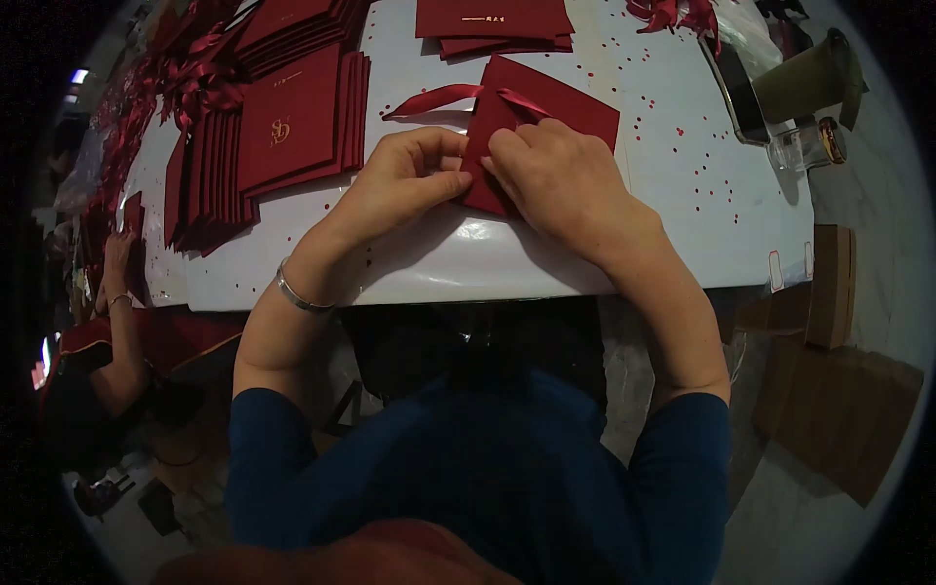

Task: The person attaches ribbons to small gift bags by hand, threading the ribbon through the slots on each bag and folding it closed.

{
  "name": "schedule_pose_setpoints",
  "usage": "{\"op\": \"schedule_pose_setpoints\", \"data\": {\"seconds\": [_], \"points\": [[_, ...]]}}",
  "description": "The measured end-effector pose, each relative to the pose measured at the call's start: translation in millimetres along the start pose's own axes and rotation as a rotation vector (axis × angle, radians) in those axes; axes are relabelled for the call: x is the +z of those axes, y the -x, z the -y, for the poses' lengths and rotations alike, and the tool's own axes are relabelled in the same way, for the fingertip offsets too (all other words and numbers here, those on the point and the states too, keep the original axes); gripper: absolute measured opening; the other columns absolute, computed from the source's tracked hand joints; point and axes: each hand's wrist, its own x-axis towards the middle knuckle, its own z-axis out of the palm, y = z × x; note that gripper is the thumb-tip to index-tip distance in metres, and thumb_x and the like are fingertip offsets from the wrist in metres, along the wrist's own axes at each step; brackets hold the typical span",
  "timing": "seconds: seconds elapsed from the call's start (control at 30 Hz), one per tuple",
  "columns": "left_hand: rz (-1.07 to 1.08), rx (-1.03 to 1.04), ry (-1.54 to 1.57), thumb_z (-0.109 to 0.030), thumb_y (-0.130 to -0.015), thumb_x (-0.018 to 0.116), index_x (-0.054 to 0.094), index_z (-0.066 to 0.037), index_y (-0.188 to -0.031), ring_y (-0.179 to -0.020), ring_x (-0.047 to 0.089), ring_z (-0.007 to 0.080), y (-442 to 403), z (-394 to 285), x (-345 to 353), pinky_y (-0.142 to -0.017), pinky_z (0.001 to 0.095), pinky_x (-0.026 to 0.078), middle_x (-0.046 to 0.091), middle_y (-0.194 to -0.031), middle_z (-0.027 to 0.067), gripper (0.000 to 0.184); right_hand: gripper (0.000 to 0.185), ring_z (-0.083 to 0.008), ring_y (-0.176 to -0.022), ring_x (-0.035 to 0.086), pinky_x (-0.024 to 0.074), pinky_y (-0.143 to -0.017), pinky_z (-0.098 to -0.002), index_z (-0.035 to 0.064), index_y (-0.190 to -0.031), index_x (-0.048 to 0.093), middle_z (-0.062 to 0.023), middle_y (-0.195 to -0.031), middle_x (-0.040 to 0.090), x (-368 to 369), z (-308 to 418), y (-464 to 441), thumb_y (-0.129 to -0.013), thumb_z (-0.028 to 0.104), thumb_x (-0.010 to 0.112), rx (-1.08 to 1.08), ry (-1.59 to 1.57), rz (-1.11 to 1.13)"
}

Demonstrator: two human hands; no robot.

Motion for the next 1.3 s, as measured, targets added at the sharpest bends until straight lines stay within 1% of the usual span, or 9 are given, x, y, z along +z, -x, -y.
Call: {"op": "schedule_pose_setpoints", "data": {"seconds": [0.2,0.3,0.43,0.53,0.6,0.63,0.73,1.1,1.3], "points": [[0.242,-0.088,0.107,0.001,-0.088,0.054,0.059,0.003,-0.113,-0.078,0.058,0.0106,4.3,-11.1,-4.7,-0.072,0.024,0.051,0.061,-0.091,0.0044,0.025,0.01,-0.0259,-0.073,0.054,0.0446,-0.067,-0.0381,0.0065,-0.078,0.055,-0.0075,-0.074,0.055,1.1,-5.0,5.2,-0.076,0.01,0.064,-0.173,-0.051,-0.027],[0.08,0.312,-0.25,-0.002,-0.084,0.059,0.063,0.0,-0.106,-0.077,0.059,0.0163,4.5,0.8,2.5,-0.068,0.0291,0.05,0.059,-0.092,0.0077,0.022,0.011,-0.0257,-0.072,0.052,0.0418,-0.069,-0.0381,0.0061,-0.078,0.056,-0.0071,-0.073,0.053,10.6,-9.2,11.1,-0.074,0.009,0.066,-0.219,-0.096,-0.155],[0.007,0.364,-0.501,-0.003,-0.079,0.062,0.064,0.0,-0.096,-0.074,0.059,0.0205,4.8,0.3,5.9,-0.067,0.0318,0.049,0.057,-0.085,0.0099,0.017,0.013,-0.0269,-0.074,0.053,0.0424,-0.07,-0.0394,0.005,-0.078,0.057,-0.007,-0.073,0.053,16.1,-9.3,14.4,-0.073,0.009,0.068,-0.238,-0.167,-0.2],[0.01,0.332,-0.534,-0.004,-0.077,0.063,0.063,0.002,-0.088,-0.072,0.058,0.0242,3.8,-0.2,5.7,-0.065,0.0335,0.048,0.055,-0.081,0.0114,0.013,0.03,-0.0294,-0.089,0.056,0.045,-0.079,-0.0414,0.0042,-0.092,0.06,-0.0107,-0.089,0.058,10.5,-15.0,17.3,-0.071,0.02,0.074,-0.291,-0.057,-0.262],[-0.016,0.38,-0.58,-0.004,-0.075,0.063,0.062,0.001,-0.085,-0.071,0.058,0.0272,4.8,-0.9,9.3,-0.065,0.0363,0.048,0.056,-0.08,0.0125,0.011,0.063,-0.0347,-0.111,0.052,0.0437,-0.093,-0.045,0.0023,-0.115,0.054,-0.018,-0.113,0.055,3.1,-24.3,22.8,-0.068,0.034,0.08,-0.211,-0.162,-0.412],[-0.017,0.378,-0.574,-0.004,-0.075,0.063,0.062,0.001,-0.085,-0.071,0.058,0.0272,4.3,-0.2,9.4,-0.065,0.0363,0.048,0.056,-0.08,0.0125,0.011,0.063,-0.0347,-0.111,0.052,0.0437,-0.093,-0.045,0.0023,-0.115,0.054,-0.018,-0.113,0.055,2.8,-27.3,27.4,-0.068,0.034,0.08,-0.211,-0.163,-0.405],[-0.06,0.424,-0.731,-0.006,-0.075,0.063,0.062,-0.001,-0.08,-0.073,0.059,0.0306,5.3,-0.9,8.3,-0.065,0.0387,0.048,0.057,-0.082,0.0132,0.007,0.109,-0.0409,-0.131,0.037,0.0291,-0.109,-0.0498,-0.0016,-0.142,0.027,-0.027,-0.136,0.042,6.0,-30.0,41.7,-0.065,0.057,0.077,0.039,-0.15,0.02],[-0.001,0.21,-1.316,-0.006,-0.07,0.067,0.066,-0.005,-0.078,-0.069,0.06,0.0292,66.3,-50.6,-27.6,-0.061,0.0373,0.047,0.058,-0.077,0.0076,0.008,0.112,-0.0388,-0.134,0.035,0.0236,-0.112,-0.0506,-0.0008,-0.145,0.023,-0.0269,-0.14,0.038,3.2,-29.2,41.1,-0.066,0.062,0.073,0.107,-0.086,0.116],[-0.195,0.142,-1.23,-0.006,-0.074,0.066,0.065,-0.002,-0.083,-0.072,0.062,0.0297,78.1,-30.1,-41.7,-0.063,0.0376,0.048,0.061,-0.084,0.0086,0.01,0.11,-0.0379,-0.134,0.034,0.0233,-0.112,-0.0508,-0.0002,-0.144,0.027,-0.0253,-0.141,0.038,6.9,-31.2,42.5,-0.068,0.067,0.068,0.094,-0.078,0.111]]}}
